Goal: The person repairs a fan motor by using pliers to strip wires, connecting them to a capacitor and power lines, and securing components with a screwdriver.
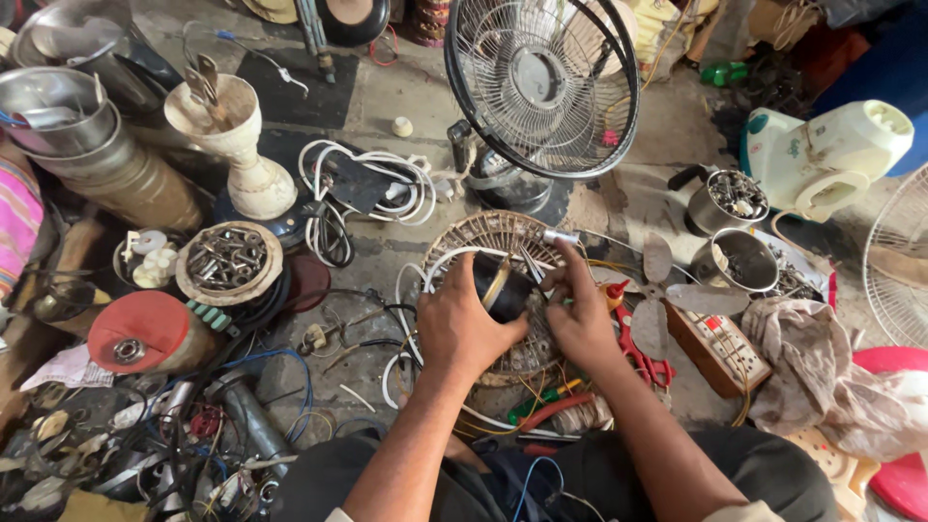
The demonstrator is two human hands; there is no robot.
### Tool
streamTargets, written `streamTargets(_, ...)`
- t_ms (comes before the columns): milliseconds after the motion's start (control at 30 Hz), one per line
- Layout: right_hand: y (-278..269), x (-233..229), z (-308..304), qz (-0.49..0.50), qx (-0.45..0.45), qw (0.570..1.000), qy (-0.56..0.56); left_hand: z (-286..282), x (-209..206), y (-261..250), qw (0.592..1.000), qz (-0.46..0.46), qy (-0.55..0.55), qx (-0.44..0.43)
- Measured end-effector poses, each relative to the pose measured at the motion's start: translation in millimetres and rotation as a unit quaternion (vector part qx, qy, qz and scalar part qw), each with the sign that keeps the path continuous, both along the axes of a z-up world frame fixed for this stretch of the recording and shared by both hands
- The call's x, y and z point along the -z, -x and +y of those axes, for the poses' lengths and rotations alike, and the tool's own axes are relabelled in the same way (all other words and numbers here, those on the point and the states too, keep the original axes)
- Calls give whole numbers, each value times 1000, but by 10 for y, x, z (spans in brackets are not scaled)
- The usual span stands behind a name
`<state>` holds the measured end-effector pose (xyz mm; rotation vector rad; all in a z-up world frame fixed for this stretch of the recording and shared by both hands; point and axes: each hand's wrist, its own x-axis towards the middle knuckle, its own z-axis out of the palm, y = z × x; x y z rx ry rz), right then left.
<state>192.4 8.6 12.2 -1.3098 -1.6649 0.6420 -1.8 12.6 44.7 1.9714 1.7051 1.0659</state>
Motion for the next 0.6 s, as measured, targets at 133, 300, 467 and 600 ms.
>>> streamTargets(133,-57,-59,20,128,-83,976,153,-47,4,8,1000,-1,27,2)
streamTargets(300,-33,-70,100,175,-45,959,218,-38,-22,24,1000,-6,22,8)
streamTargets(467,138,3,119,77,13,992,103,-32,-56,45,999,-25,23,1)
streamTargets(600,247,-37,57,109,-1,994,-27,-39,-61,27,999,-34,-24,-9)
